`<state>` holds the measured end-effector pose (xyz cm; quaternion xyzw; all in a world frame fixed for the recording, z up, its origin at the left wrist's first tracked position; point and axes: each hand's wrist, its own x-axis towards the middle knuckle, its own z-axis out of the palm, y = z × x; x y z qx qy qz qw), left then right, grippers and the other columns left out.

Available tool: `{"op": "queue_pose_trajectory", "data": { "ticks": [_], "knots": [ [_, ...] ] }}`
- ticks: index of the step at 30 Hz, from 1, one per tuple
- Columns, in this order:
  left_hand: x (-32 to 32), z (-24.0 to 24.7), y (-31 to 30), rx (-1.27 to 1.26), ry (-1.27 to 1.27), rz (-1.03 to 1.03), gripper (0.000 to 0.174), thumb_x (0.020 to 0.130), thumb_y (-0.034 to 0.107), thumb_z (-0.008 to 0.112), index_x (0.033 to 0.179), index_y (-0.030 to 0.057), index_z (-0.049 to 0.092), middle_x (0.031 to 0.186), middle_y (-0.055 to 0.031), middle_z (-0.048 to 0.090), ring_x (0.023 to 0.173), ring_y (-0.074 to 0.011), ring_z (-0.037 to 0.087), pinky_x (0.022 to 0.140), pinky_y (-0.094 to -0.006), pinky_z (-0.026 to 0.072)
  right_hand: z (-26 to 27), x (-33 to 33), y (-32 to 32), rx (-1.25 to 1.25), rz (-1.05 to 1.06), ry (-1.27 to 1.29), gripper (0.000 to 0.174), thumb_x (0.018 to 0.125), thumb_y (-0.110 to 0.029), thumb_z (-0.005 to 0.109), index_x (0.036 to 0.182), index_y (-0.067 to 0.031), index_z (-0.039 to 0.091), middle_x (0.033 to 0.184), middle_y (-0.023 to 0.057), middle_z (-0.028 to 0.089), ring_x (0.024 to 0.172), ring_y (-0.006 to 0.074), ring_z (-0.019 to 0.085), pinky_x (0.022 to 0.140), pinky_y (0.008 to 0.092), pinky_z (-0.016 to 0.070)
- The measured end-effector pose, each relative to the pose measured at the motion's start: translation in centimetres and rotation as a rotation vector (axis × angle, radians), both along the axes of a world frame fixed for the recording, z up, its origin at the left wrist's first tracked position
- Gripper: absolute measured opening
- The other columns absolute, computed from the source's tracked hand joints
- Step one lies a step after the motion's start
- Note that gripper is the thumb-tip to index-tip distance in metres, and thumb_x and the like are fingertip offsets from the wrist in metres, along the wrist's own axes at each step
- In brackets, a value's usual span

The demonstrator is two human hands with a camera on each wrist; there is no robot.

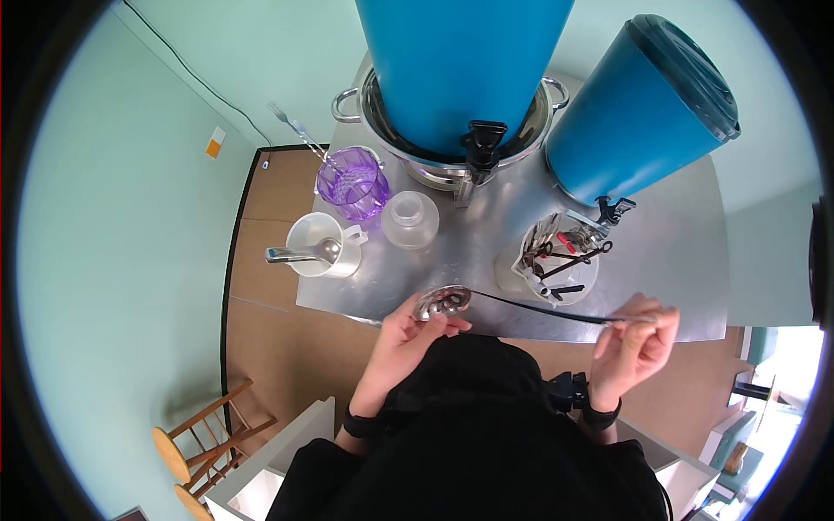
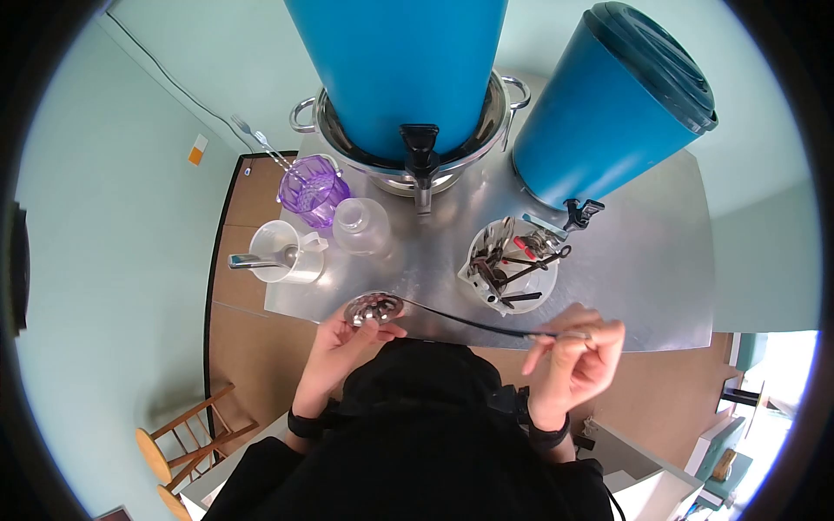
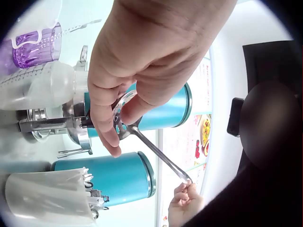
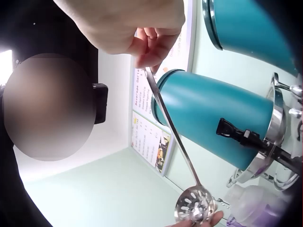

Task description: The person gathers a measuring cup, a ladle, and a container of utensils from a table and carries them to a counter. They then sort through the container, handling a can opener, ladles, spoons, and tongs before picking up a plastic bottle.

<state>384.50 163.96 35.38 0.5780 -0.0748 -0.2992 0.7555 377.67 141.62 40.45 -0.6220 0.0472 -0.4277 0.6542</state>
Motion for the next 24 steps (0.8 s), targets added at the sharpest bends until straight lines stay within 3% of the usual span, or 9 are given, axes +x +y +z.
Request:
{"op": "queue_pose_trajectory", "data": {
  "ticks": [2,5,13,16,19,23,24],
  "knots": [
    [0.1,0.1,0.5,-0.001,0.001,0.013,0.025,0.096,0.011,0.047,0.118,-0.0024,0.051,0.111,-0.0112,0.060,0.095,-0.0198,0.063,0.084,-0.0285,0.0493,-0.9,0.3,-0.2,0.103,-0.019,0.057,0.017,0.092,-0.011,0.053,0.085,-0.0030,0.041,0.073,0.0090,0.053,0.055,0.0119,0.054,0.038,0.0199,0.0411],
    [0.1,0.2,1.6,0.009,0.010,0.013,0.024,0.096,0.010,0.047,0.116,-0.0029,0.052,0.108,-0.0113,0.061,0.094,-0.0203,0.063,0.084,-0.0293,0.0500,-1.6,0.5,-0.8,0.097,-0.003,0.173,0.011,0.092,-0.008,0.053,0.087,-0.0037,0.043,0.076,0.0074,0.053,0.059,0.0111,0.056,0.041,0.0202,0.0443],
    [0.8,0.7,2.4,0.067,0.018,0.041,0.026,0.095,0.012,0.049,0.115,-0.0043,0.054,0.105,-0.0119,0.063,0.092,-0.0214,0.064,0.081,-0.0298,0.0515,-1.9,0.3,-1.5,0.144,0.067,0.344,0.010,0.092,-0.004,0.050,0.083,-0.0037,0.048,0.066,0.0026,0.053,0.052,0.0082,0.052,0.046,0.0216,0.0444],
    [1.1,0.6,2.6,0.096,0.027,0.048,0.026,0.095,0.014,0.051,0.113,-0.0044,0.056,0.103,-0.0114,0.064,0.089,-0.0220,0.066,0.079,-0.0294,0.0520,-1.8,0.1,-1.9,0.211,0.120,0.387,0.014,0.092,-0.007,0.050,0.079,-0.0023,0.052,0.062,0.0013,0.052,0.049,0.0070,0.050,0.045,0.0206,0.0400],
    [1.3,0.2,2.6,0.135,0.031,0.092,0.026,0.094,0.016,0.053,0.110,-0.0048,0.057,0.099,-0.0114,0.065,0.087,-0.0223,0.066,0.077,-0.0293,0.0525,-1.9,-0.6,-3.0,0.100,0.333,0.681,0.017,0.091,-0.008,0.052,0.076,-0.0007,0.056,0.060,0.0008,0.053,0.046,0.0045,0.046,0.043,0.0197,0.0340],
    [1.5,-0.3,3.2,0.139,0.003,0.162,0.024,0.092,0.014,0.056,0.107,-0.0053,0.058,0.097,-0.0138,0.066,0.085,-0.0226,0.067,0.075,-0.0291,0.0527,-2.0,-0.6,-3.4,0.021,0.575,0.719,0.021,0.088,-0.008,0.056,0.068,0.0005,0.057,0.056,0.0008,0.052,0.044,0.0017,0.039,0.041,0.0201,0.0274],
    [1.6,-0.4,3.5,0.122,-0.004,0.178,0.023,0.091,0.013,0.057,0.106,-0.0054,0.059,0.096,-0.0148,0.066,0.085,-0.0228,0.067,0.074,-0.0291,0.0527,-1.5,-0.5,-2.3,0.182,0.454,0.703,0.027,0.088,-0.011,0.055,0.064,-0.0008,0.055,0.051,-0.0004,0.048,0.042,0.0022,0.038,0.040,0.0208,0.0249]
  ]
}}
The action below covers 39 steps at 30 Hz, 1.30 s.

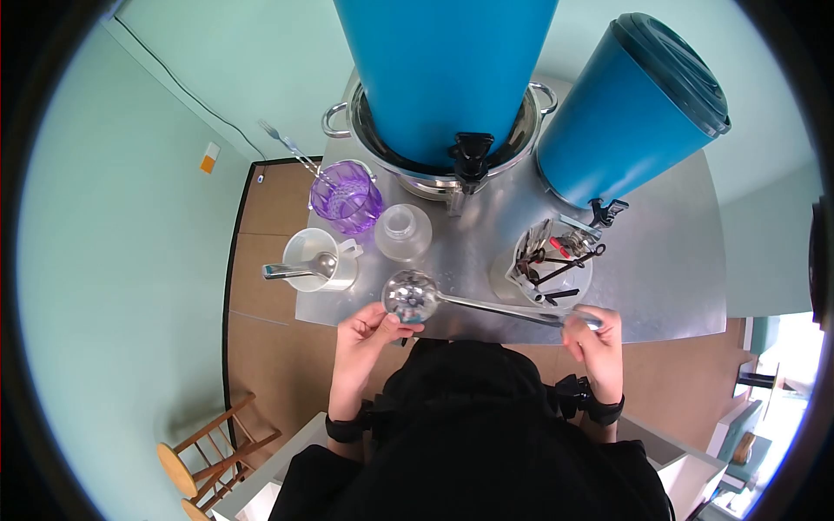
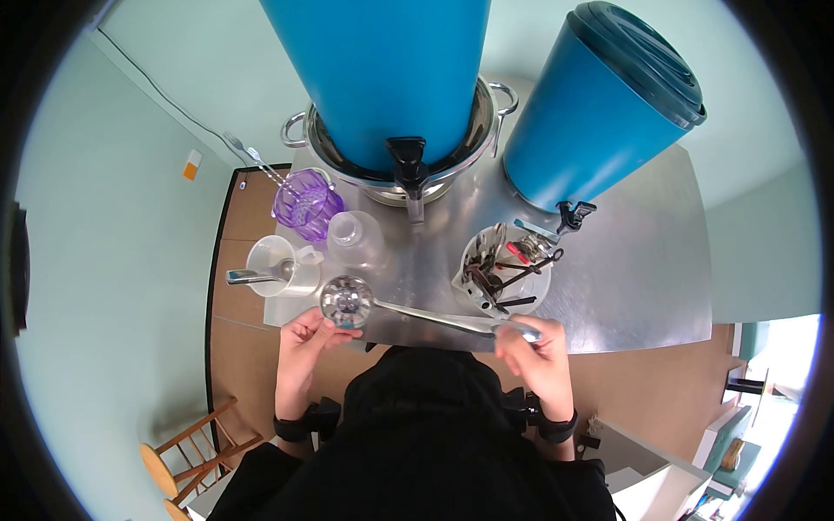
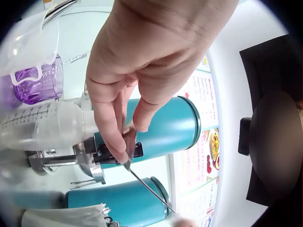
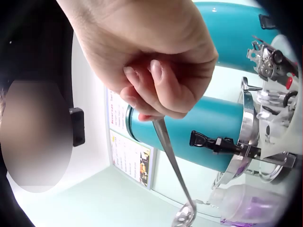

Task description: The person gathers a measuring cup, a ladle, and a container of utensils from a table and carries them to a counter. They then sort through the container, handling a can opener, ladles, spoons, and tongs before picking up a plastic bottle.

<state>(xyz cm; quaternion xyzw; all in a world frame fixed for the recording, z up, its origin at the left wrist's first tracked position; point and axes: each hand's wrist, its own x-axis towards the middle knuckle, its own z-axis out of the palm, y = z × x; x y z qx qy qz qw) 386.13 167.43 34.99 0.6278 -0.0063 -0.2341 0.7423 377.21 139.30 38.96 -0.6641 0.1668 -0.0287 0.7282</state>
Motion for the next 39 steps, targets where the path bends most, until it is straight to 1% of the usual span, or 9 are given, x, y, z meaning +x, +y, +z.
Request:
{"op": "queue_pose_trajectory", "data": {
  "ticks": [6,11,17,18,25,29,31,36,39],
  "knots": [
    [1.4,-1.3,5.8,0.149,-0.166,0.374,0.013,0.089,0.009,0.059,0.090,-0.0030,0.063,0.085,-0.0159,0.068,0.073,-0.0216,0.067,0.064,-0.0278,0.0535,-0.1,-0.9,-1.4,0.187,-0.121,-0.167,0.027,0.091,-0.014,0.052,0.067,-0.0062,0.044,0.051,0.0001,0.044,0.039,0.0036,0.028,0.038,0.0214,0.0203],
    [3.5,-4.7,13.4,0.574,-0.186,0.729,0.020,0.090,0.020,0.059,0.085,0.0015,0.060,0.079,-0.0105,0.065,0.063,-0.0134,0.064,0.049,-0.0221,0.0485,0.2,-0.3,-0.7,0.221,-0.186,-0.248,0.027,0.092,-0.018,0.053,0.070,-0.0092,0.040,0.052,0.0000,0.042,0.038,0.0033,0.026,0.036,0.0214,0.0166],
    [6.1,-8.8,14.0,0.572,-0.092,0.655,0.041,0.093,0.028,0.053,0.121,-0.0001,0.046,0.108,-0.0139,0.058,0.066,-0.0201,0.067,0.049,-0.0223,0.0488,0.8,1.0,1.8,0.127,-0.102,-0.207,0.028,0.094,-0.017,0.051,0.071,0.0000,0.053,0.051,0.0009,0.046,0.041,0.0044,0.035,0.041,0.0214,0.0257],
    [6.5,-8.9,13.8,0.474,-0.030,0.571,0.050,0.093,0.020,0.052,0.133,-0.0027,0.032,0.115,-0.0182,0.054,0.068,-0.0273,0.068,0.050,-0.0245,0.0516,1.0,1.5,2.1,0.095,-0.072,-0.206,0.029,0.094,-0.017,0.050,0.071,0.0006,0.055,0.049,-0.0007,0.044,0.041,0.0046,0.037,0.041,0.0213,0.0261],
    [6.9,-9.7,11.5,0.298,-0.009,0.567,0.054,0.086,-0.004,0.041,0.134,-0.0147,0.018,0.119,-0.0308,0.048,0.068,-0.0327,0.068,0.054,-0.0286,0.0579,6.7,8.3,4.9,-0.462,0.097,-0.325,0.025,0.092,-0.015,0.052,0.072,0.0000,0.055,0.048,0.0026,0.048,0.040,0.0089,0.041,0.041,0.0239,0.0303],
    [6.8,-10.1,11.4,0.431,-0.094,0.568,0.046,0.083,-0.007,0.043,0.125,-0.0200,0.029,0.107,-0.0295,0.056,0.068,-0.0334,0.068,0.055,-0.0309,0.0593,8.8,16.7,8.4,-0.746,0.329,-0.599,0.019,0.087,-0.010,0.054,0.073,0.0035,0.055,0.056,0.0191,0.051,0.050,0.0345,0.051,0.048,0.0358,0.0403],
    [7.0,-9.5,11.2,0.478,-0.075,0.578,0.046,0.082,-0.007,0.045,0.123,-0.0207,0.032,0.107,-0.0293,0.056,0.067,-0.0337,0.068,0.055,-0.0319,0.0596,7.8,21.5,10.4,-0.910,0.408,-0.762,0.018,0.084,-0.009,0.054,0.072,0.0043,0.057,0.059,0.0217,0.053,0.060,0.0397,0.055,0.055,0.0425,0.0431],
    [6.4,-8.1,10.9,0.475,-0.043,0.551,0.045,0.078,-0.010,0.048,0.120,-0.0210,0.036,0.108,-0.0293,0.056,0.067,-0.0355,0.067,0.053,-0.0338,0.0607,4.4,30.1,14.8,-1.010,0.597,-0.653,0.024,0.080,-0.016,0.056,0.070,0.0054,0.058,0.057,0.0219,0.056,0.060,0.0378,0.059,0.057,0.0425,0.0469],
    [6.2,-7.3,10.6,0.477,-0.004,0.549,0.044,0.077,-0.012,0.048,0.119,-0.0208,0.037,0.112,-0.0300,0.053,0.067,-0.0365,0.067,0.053,-0.0344,0.0613,3.0,33.2,16.5,-1.040,0.880,-0.352,0.027,0.084,-0.020,0.055,0.073,0.0048,0.059,0.059,0.0166,0.059,0.054,0.0263,0.059,0.053,0.0356,0.0458]
  ]
}}
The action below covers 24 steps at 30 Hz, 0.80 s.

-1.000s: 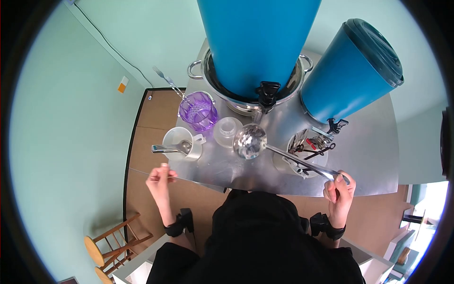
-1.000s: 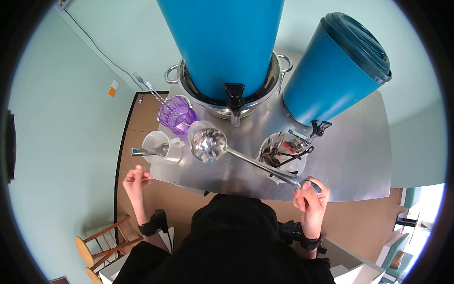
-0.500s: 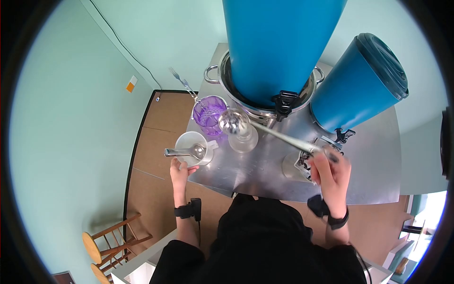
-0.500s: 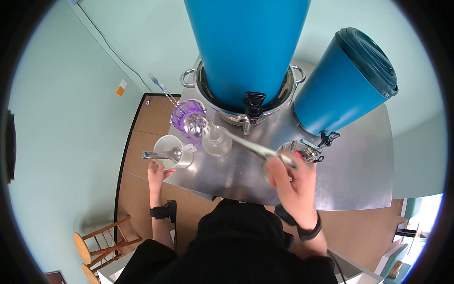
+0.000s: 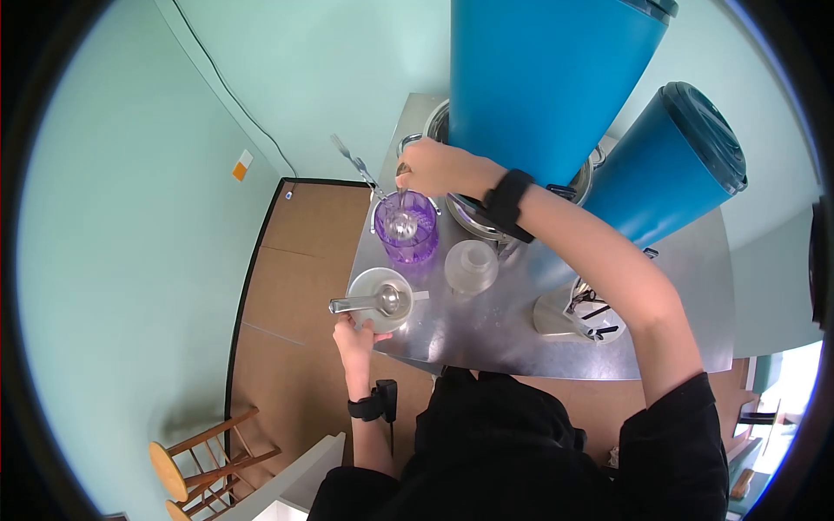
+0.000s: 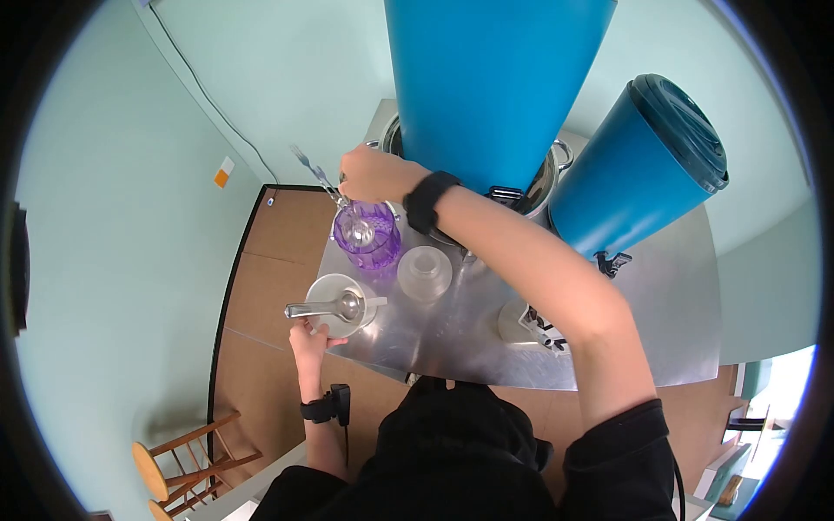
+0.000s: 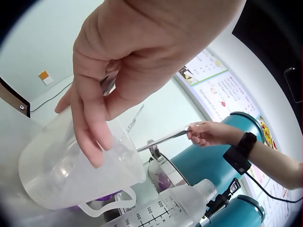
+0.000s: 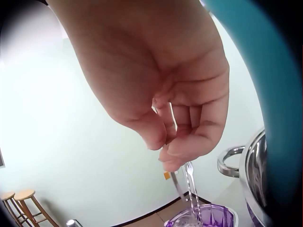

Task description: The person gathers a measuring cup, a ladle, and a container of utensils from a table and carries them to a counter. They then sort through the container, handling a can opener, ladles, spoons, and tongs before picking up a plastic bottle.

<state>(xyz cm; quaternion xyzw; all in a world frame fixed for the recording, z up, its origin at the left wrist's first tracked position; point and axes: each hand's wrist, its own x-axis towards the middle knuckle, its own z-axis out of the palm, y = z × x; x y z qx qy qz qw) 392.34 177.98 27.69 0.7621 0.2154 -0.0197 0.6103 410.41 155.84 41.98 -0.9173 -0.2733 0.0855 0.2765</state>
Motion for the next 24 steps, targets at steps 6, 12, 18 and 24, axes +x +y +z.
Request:
{"op": "queue_pose_trajectory", "data": {
  "ticks": [6,12,18,24],
  "knots": [
    [0.2,-0.2,-0.1,-0.072,-0.032,-0.004,0.042,0.078,-0.013,0.046,0.118,-0.0195,0.038,0.117,-0.0278,0.051,0.070,-0.0366,0.067,0.054,-0.0345,0.0620,-2.6,3.0,2.3,-0.153,-0.003,0.258,0.030,0.086,-0.022,0.052,0.074,0.0034,0.061,0.059,0.0111,0.062,0.049,0.0168,0.059,0.046,0.0320,0.0463],
    [0.3,-0.8,0.6,-0.215,-0.042,-0.050,0.039,0.081,-0.010,0.045,0.119,-0.0196,0.038,0.115,-0.0262,0.052,0.072,-0.0358,0.067,0.058,-0.0335,0.0616,1.2,3.0,0.3,-0.033,-0.149,0.174,0.028,0.086,-0.025,0.053,0.080,0.0011,0.062,0.065,0.0106,0.064,0.056,0.0181,0.062,0.053,0.0302,0.0487],
    [0.0,-2.1,1.1,-0.235,-0.071,-0.123,0.037,0.086,-0.002,0.047,0.119,-0.0186,0.039,0.114,-0.0248,0.054,0.070,-0.0325,0.068,0.059,-0.0322,0.0600,10.6,-8.2,-6.2,0.139,-0.164,-0.044,0.021,0.088,-0.020,0.052,0.088,-0.0010,0.060,0.066,0.0075,0.061,0.061,0.0152,0.060,0.058,0.0271,0.0456],
    [-3.6,0.9,2.3,0.445,0.068,-0.241,0.032,0.089,0.014,0.055,0.112,-0.0076,0.054,0.073,-0.0199,0.064,0.057,-0.0230,0.067,0.049,-0.0281,0.0513,10.7,-20.7,-14.9,0.051,-0.371,0.000,0.011,0.085,-0.008,0.058,0.092,-0.0011,0.062,0.071,0.0079,0.062,0.060,0.0162,0.059,0.057,0.0267,0.0454]
  ]
}}
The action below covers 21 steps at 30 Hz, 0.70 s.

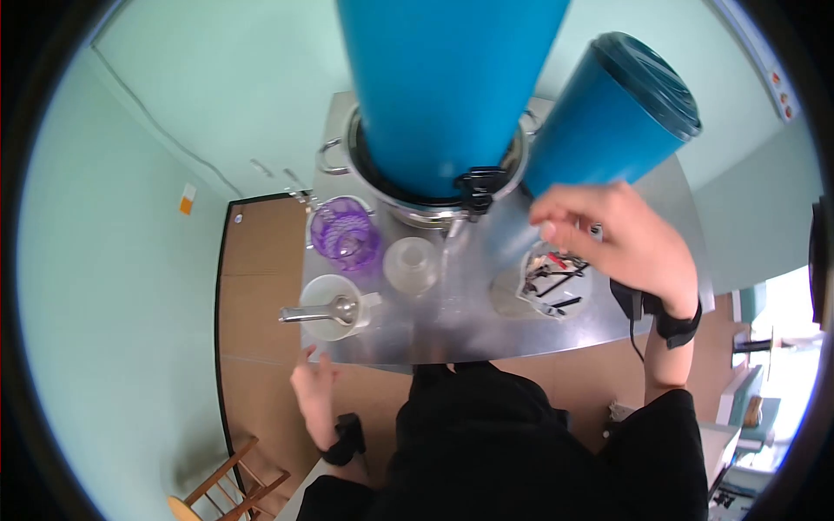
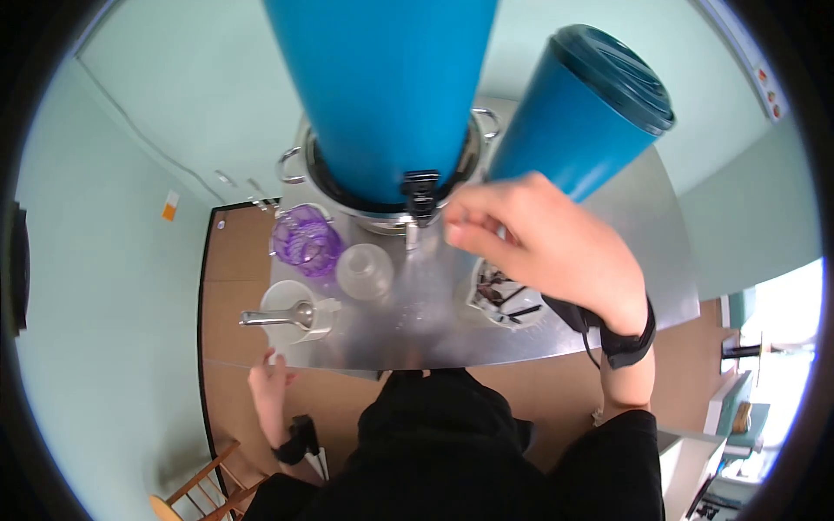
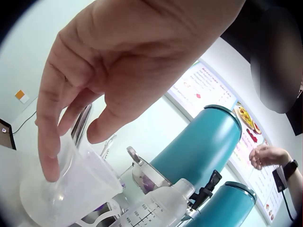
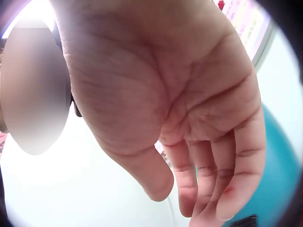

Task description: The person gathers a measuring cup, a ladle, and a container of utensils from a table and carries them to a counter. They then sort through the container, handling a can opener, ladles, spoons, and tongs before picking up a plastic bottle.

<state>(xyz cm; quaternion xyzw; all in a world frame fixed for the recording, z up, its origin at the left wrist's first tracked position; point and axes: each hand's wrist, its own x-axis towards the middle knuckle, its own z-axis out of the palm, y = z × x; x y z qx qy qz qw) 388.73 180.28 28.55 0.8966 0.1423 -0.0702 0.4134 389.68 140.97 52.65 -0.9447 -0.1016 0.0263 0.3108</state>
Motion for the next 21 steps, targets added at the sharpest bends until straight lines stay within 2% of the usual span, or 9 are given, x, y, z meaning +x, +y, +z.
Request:
{"op": "queue_pose_trajectory", "data": {
  "ticks": [1,2,4,5,11,14,15,18,21],
  "knots": [
    [-0.6,0.6,0.2,0.065,-0.015,-0.036,0.029,0.089,0.015,0.056,0.108,-0.0064,0.057,0.067,-0.0182,0.063,0.055,-0.0220,0.067,0.048,-0.0287,0.0509,-1.5,-1.6,-1.6,0.017,-0.054,-0.021,0.011,0.085,-0.008,0.059,0.092,-0.0012,0.063,0.072,0.0083,0.063,0.060,0.0167,0.059,0.057,0.0273,0.0456],
    [-0.9,0.4,0.6,0.059,0.007,0.006,0.026,0.089,0.016,0.057,0.100,-0.0070,0.061,0.072,-0.0176,0.065,0.056,-0.0215,0.067,0.047,-0.0285,0.0507,-3.1,-3.0,-3.0,0.031,-0.109,-0.041,0.011,0.084,-0.008,0.060,0.092,-0.0012,0.063,0.073,0.0087,0.064,0.060,0.0172,0.059,0.057,0.0278,0.0459],
    [-1.2,1.3,0.7,0.049,0.000,-0.031,0.026,0.088,0.016,0.060,0.098,-0.0075,0.063,0.076,-0.0144,0.066,0.056,-0.0197,0.067,0.044,-0.0266,0.0496,-4.8,-5.0,-4.8,0.031,-0.258,0.084,0.011,0.083,-0.009,0.062,0.090,-0.0016,0.065,0.072,0.0101,0.064,0.059,0.0187,0.059,0.057,0.0289,0.0465],
    [-1.0,1.9,0.2,0.035,0.000,-0.053,0.026,0.087,0.016,0.060,0.098,-0.0078,0.064,0.078,-0.0143,0.066,0.056,-0.0190,0.066,0.045,-0.0261,0.0500,-6.5,-5.8,-5.6,0.011,-0.319,0.053,0.010,0.081,-0.008,0.064,0.088,-0.0015,0.065,0.070,0.0113,0.064,0.058,0.0199,0.059,0.058,0.0292,0.0467],
    [0.6,3.0,-4.8,-0.148,0.026,-0.192,0.023,0.087,0.016,0.061,0.097,-0.0050,0.067,0.087,-0.0136,0.068,0.058,-0.0166,0.066,0.047,-0.0238,0.0482,-15.8,-7.0,-7.6,-0.055,-0.392,-0.166,0.019,0.076,-0.003,0.066,0.095,-0.0014,0.063,0.075,0.0126,0.063,0.064,0.0231,0.062,0.061,0.0320,0.0489],
    [0.3,3.9,-7.7,-0.217,0.042,-0.290,0.031,0.092,0.024,0.055,0.096,-0.0035,0.068,0.091,-0.0124,0.068,0.062,-0.0159,0.066,0.051,-0.0226,0.0470,-17.1,-6.4,-6.4,0.144,-0.335,-0.073,0.024,0.076,0.000,0.060,0.100,0.0017,0.059,0.076,0.0203,0.061,0.076,0.0346,0.062,0.065,0.0398,0.0483],
    [0.2,4.6,-8.5,-0.264,0.071,-0.316,0.033,0.093,0.027,0.054,0.095,-0.0033,0.068,0.092,-0.0122,0.068,0.063,-0.0157,0.066,0.052,-0.0227,0.0474,-17.3,-6.1,-6.0,0.221,-0.317,0.008,0.028,0.076,-0.001,0.061,0.104,0.0029,0.058,0.076,0.0203,0.062,0.078,0.0348,0.062,0.067,0.0407,0.0483],
    [-0.1,6.0,-10.0,-0.354,0.086,-0.343,0.040,0.095,0.033,0.050,0.094,-0.0024,0.068,0.096,-0.0117,0.068,0.067,-0.0150,0.066,0.058,-0.0232,0.0478,-19.3,-5.5,-6.1,0.080,-0.120,-0.051,0.031,0.079,-0.001,0.062,0.110,-0.0024,0.059,0.077,0.0142,0.064,0.071,0.0250,0.064,0.067,0.0340,0.0499],
    [-0.3,6.7,-10.4,-0.350,0.060,-0.345,0.039,0.096,0.032,0.049,0.093,-0.0020,0.068,0.097,-0.0111,0.067,0.069,-0.0142,0.065,0.061,-0.0234,0.0479,-19.2,-5.2,-7.7,0.175,-0.057,0.055,0.026,0.078,-0.001,0.063,0.103,-0.0015,0.061,0.078,0.0137,0.065,0.072,0.0247,0.064,0.067,0.0344,0.0500]
  ]
}}
